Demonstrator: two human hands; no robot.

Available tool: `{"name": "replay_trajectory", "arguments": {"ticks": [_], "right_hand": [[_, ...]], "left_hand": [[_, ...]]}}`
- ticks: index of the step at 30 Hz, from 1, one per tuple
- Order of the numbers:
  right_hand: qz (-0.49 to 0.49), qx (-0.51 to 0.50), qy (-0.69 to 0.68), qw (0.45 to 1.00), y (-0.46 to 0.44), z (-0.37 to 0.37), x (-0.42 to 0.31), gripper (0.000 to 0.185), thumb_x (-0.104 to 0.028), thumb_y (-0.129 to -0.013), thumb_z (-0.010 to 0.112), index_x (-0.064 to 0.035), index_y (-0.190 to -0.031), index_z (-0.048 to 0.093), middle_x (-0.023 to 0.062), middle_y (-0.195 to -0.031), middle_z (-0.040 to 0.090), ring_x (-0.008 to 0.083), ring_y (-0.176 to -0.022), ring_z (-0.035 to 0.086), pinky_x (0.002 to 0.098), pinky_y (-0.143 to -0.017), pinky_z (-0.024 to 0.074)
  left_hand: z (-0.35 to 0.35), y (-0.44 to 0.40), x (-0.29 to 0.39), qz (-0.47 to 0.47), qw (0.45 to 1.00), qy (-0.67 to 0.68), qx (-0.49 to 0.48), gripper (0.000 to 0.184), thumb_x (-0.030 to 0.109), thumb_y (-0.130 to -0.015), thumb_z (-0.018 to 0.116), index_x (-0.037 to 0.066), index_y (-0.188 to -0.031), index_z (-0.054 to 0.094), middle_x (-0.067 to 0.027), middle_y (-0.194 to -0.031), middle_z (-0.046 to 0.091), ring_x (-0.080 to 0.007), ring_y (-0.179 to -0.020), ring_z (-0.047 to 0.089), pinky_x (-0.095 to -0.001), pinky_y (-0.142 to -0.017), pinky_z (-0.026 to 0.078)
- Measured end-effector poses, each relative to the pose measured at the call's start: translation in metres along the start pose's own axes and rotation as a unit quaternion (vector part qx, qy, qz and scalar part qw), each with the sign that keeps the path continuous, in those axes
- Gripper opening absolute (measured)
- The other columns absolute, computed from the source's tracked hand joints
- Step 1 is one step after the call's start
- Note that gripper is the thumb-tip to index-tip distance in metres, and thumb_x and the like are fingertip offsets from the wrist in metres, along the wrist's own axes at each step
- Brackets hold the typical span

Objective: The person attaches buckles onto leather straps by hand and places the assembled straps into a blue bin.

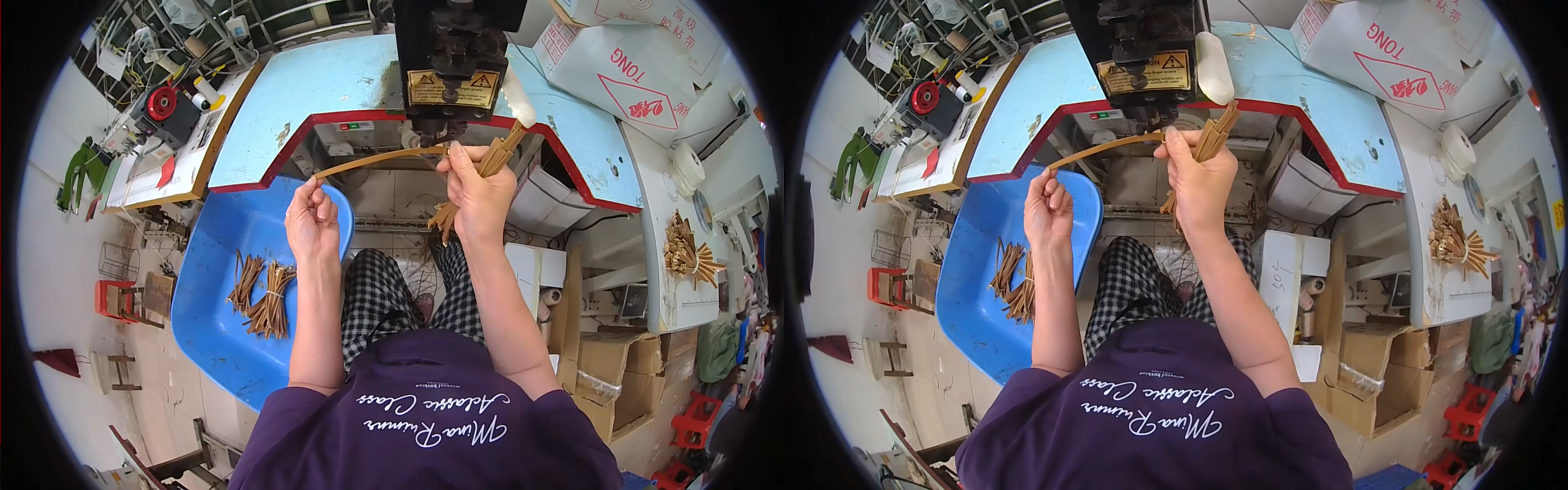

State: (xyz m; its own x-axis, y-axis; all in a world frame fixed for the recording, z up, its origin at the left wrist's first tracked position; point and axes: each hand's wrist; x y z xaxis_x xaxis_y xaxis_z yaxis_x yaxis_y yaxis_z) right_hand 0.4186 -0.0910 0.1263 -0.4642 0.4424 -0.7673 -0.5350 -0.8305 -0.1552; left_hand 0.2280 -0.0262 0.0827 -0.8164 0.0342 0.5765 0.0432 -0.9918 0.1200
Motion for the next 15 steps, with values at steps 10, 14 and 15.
{"name": "replay_trajectory", "arguments": {"ticks": [10,14,15], "right_hand": [[0.011,-0.017,-0.004,1.000,-0.001,0.000,0.000,0.007,-0.006,-0.083,0.060,0.0007,-0.081,0.060,0.0095,-0.065,0.060,0.0033,-0.042,0.035,0.0148,-0.037,0.0241],[0.013,-0.012,-0.013,1.000,0.001,0.007,0.002,0.007,-0.006,-0.083,0.060,0.0007,-0.080,0.059,0.0095,-0.065,0.060,0.0034,-0.042,0.035,0.0149,-0.037,0.0241],[0.013,-0.010,-0.016,1.000,0.002,0.007,0.002,0.007,-0.006,-0.083,0.060,0.0007,-0.080,0.059,0.0094,-0.065,0.060,0.0034,-0.042,0.035,0.0150,-0.037,0.0241]], "left_hand": [[0.001,-0.004,0.000,0.009,1.000,-0.013,0.008,0.008,0.005,-0.083,0.058,-0.003,-0.082,0.059,-0.0018,-0.057,0.049,-0.0069,-0.039,0.036,-0.0184,-0.037,0.022],[-0.008,-0.007,0.004,0.007,1.000,-0.007,-0.008,0.008,0.005,-0.082,0.058,-0.003,-0.083,0.059,-0.0030,-0.060,0.051,-0.0074,-0.042,0.039,-0.0177,-0.040,0.026],[-0.009,-0.006,0.004,0.006,1.000,-0.005,-0.014,0.008,0.005,-0.082,0.058,-0.003,-0.084,0.059,-0.0034,-0.061,0.051,-0.0075,-0.043,0.040,-0.0174,-0.040,0.028]]}}
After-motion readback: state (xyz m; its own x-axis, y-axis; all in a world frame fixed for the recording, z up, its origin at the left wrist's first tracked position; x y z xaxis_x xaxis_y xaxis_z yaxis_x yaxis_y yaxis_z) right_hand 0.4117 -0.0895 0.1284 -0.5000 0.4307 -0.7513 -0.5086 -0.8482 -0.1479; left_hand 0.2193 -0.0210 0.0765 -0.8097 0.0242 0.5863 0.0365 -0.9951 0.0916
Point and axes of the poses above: each hand's wrist, its own y-axis away from the middle knuckle, its own z-axis out of the palm, x = y × z
